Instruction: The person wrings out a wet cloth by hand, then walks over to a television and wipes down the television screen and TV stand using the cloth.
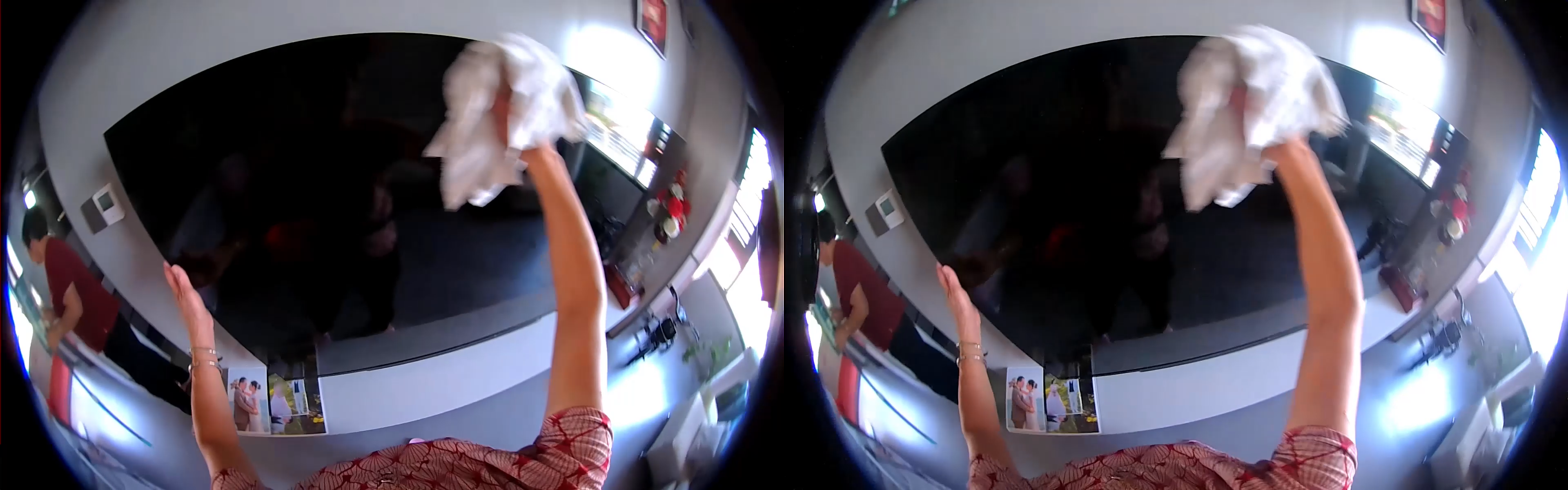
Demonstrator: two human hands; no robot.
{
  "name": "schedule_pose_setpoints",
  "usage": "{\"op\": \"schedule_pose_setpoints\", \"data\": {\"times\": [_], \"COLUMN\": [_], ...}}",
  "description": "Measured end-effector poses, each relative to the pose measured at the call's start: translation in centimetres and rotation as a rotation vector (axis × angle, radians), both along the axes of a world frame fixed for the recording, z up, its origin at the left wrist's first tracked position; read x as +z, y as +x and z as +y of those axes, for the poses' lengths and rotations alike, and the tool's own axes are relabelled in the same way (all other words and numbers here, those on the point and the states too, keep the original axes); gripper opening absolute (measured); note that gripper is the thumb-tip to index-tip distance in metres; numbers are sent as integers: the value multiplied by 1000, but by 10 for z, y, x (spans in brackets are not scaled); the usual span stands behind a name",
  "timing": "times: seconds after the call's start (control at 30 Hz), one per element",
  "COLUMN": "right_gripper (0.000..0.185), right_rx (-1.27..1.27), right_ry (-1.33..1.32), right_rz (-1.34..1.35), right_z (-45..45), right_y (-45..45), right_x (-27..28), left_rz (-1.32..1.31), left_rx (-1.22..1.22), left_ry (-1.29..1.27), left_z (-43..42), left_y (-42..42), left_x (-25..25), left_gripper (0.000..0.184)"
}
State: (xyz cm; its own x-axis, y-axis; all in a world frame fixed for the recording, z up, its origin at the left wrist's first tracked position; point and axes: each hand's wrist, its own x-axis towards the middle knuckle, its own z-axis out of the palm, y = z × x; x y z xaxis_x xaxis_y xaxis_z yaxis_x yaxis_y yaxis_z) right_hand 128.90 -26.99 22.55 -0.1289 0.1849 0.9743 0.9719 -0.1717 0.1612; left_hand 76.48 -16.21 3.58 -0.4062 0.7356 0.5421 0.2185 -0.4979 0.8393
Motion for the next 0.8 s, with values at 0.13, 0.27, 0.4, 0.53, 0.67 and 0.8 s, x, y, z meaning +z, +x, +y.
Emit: {"op": "schedule_pose_setpoints", "data": {"times": [0.13, 0.27, 0.4, 0.53, 0.67, 0.8], "right_gripper": [51, 53, 64, 68, 61, 75], "right_rx": [137, 14, 17, -1, -1047, 387], "right_ry": [60, 359, 325, 219, -138, -110], "right_rz": [285, 625, 696, 505, 256, 277], "right_z": [-49, -88, -77, -24, 20, 83], "right_y": [152, 353, 357, 232, -29, -174], "right_x": [-58, -139, -124, -88, -39, -48], "left_rz": [-23, 105, 18, -19, -12, 4], "left_rx": [89, 158, 98, 74, 30, -52], "left_ry": [-50, -95, -69, -52, -91, -100], "left_z": [-7, -2, -18, -25, -22, -16], "left_y": [13, 8, 20, 21, 15, 5], "left_x": [9, 4, 15, 22, 15, 10], "left_gripper": [65, 67, 72, 69, 68, 68]}}
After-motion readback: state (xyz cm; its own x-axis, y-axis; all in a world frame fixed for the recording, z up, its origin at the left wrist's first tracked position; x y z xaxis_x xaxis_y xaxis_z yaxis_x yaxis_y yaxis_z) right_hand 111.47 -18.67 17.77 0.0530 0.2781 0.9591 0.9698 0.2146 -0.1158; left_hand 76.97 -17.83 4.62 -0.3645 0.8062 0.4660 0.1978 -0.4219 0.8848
